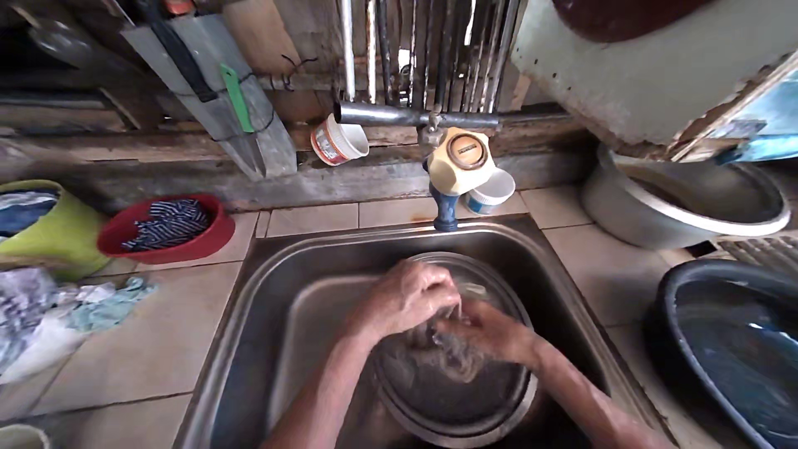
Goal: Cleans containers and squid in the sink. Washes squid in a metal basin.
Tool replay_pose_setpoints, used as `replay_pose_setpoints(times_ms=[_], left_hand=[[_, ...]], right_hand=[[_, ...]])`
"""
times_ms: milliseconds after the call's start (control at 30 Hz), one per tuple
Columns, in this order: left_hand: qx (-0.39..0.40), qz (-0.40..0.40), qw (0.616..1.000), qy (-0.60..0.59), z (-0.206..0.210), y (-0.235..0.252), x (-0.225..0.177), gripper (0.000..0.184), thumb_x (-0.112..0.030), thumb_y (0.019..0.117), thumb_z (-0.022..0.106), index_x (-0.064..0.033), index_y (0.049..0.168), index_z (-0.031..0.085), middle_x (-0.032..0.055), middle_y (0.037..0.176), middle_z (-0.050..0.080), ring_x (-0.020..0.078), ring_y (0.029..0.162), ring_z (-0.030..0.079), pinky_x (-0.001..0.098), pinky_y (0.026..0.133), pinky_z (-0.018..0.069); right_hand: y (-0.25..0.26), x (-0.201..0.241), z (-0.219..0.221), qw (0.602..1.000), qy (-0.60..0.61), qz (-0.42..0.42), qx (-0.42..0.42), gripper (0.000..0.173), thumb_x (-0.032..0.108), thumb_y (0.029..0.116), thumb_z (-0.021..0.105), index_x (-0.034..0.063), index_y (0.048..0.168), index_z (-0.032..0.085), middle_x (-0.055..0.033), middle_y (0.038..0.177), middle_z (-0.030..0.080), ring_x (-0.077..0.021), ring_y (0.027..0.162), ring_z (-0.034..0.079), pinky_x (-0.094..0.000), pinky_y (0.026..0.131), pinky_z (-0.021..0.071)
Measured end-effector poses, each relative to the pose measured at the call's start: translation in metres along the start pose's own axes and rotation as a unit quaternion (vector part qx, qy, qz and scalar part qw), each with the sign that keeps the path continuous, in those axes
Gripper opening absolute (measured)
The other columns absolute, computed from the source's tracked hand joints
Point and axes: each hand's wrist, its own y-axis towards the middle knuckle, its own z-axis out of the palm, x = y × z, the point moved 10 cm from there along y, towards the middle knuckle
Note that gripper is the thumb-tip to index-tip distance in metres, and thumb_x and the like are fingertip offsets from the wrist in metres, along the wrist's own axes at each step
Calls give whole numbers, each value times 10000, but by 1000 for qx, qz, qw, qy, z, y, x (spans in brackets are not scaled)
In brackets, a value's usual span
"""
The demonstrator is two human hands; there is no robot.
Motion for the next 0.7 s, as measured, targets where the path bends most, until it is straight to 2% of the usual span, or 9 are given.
replay_pose_setpoints(times_ms=[67, 100, 167, 200, 300, 400, 533, 633, 700], left_hand=[[-91, 54, 985, -137, -20, -9, -10, 92, -141, 900, 731, -83, 971, 726, -15, 838, 701, 60, 703, 645, 224, 627, 559], [-96, 36, 976, -193, -11, -11, 4, 288, -148, 823, 783, -93, 1087, 681, 1, 915, 694, 78, 762, 654, 248, 668, 576], [-29, -50, 985, -159, 31, -14, 54, 566, -165, 768, 860, -88, 1278, 626, 57, 1096, 725, 150, 979, 710, 368, 884, 611], [18, -97, 991, -95, 51, -19, 80, 509, -184, 822, 843, -36, 1267, 643, 119, 1128, 718, 214, 1045, 697, 439, 968, 566], [-9, -157, 988, 3, 46, -31, 118, 264, -232, 945, 729, 2, 1068, 725, 153, 1061, 707, 251, 1004, 684, 462, 945, 549], [-36, -168, 985, 20, 45, -28, 120, 329, -133, 880, 769, -56, 1190, 692, 113, 1283, 634, 221, 1162, 632, 411, 1013, 534], [106, -203, 965, 126, 117, -19, 144, 884, -371, 844, 829, -227, 1593, 381, 124, 1696, 230, 359, 1531, 284, 527, 1220, 308], [167, -256, 943, 132, 153, -22, 167, 779, -299, 997, 643, -167, 1646, 232, 147, 1710, 174, 342, 1545, 277, 519, 1228, 309], [204, -311, 919, 128, 165, -31, 175, 575, -153, 1067, 490, -47, 1601, 303, 178, 1664, 294, 352, 1494, 378, 534, 1198, 347]], right_hand=[[-15, 47, -28, 994, 24, -83, -70, 229, 268, 1044, 553, 99, 1095, 699, 12, 861, 660, -50, 744, 601, -269, 698, 523], [-25, 70, -43, 986, 30, -129, -103, 205, 228, 1042, 536, 129, 1069, 714, 31, 841, 668, -49, 715, 605, -260, 661, 534], [-43, 103, -71, 965, 19, -193, -178, 207, 231, 1047, 519, 173, 1037, 718, 56, 817, 672, -48, 666, 609, -231, 578, 530], [-50, 108, -83, 955, -1, -205, -212, 199, 231, 1040, 526, 184, 1011, 717, 67, 815, 674, -43, 663, 617, -220, 562, 528], [-46, 70, -88, 957, -105, -156, -219, 195, 215, 1024, 554, 157, 1108, 721, 28, 993, 700, -88, 871, 672, -315, 769, 594], [-14, -27, -39, 982, -169, 35, -80, 323, 189, 1058, 516, 126, 1343, 654, -165, 1304, 641, -310, 1199, 627, -530, 1047, 498], [18, -108, 25, 958, -259, 123, -4, 386, 249, 1038, 550, 193, 1416, 608, -197, 1431, 567, -396, 1319, 542, -603, 1087, 438], [24, -123, 39, 947, -276, 162, 11, 427, 240, 1038, 547, 115, 1445, 571, -211, 1449, 553, -390, 1349, 525, -562, 1123, 422], [21, -130, 44, 925, -287, 238, 69, 457, 236, 1054, 520, -1, 1445, 518, -268, 1464, 518, -436, 1376, 481, -592, 1138, 367]])
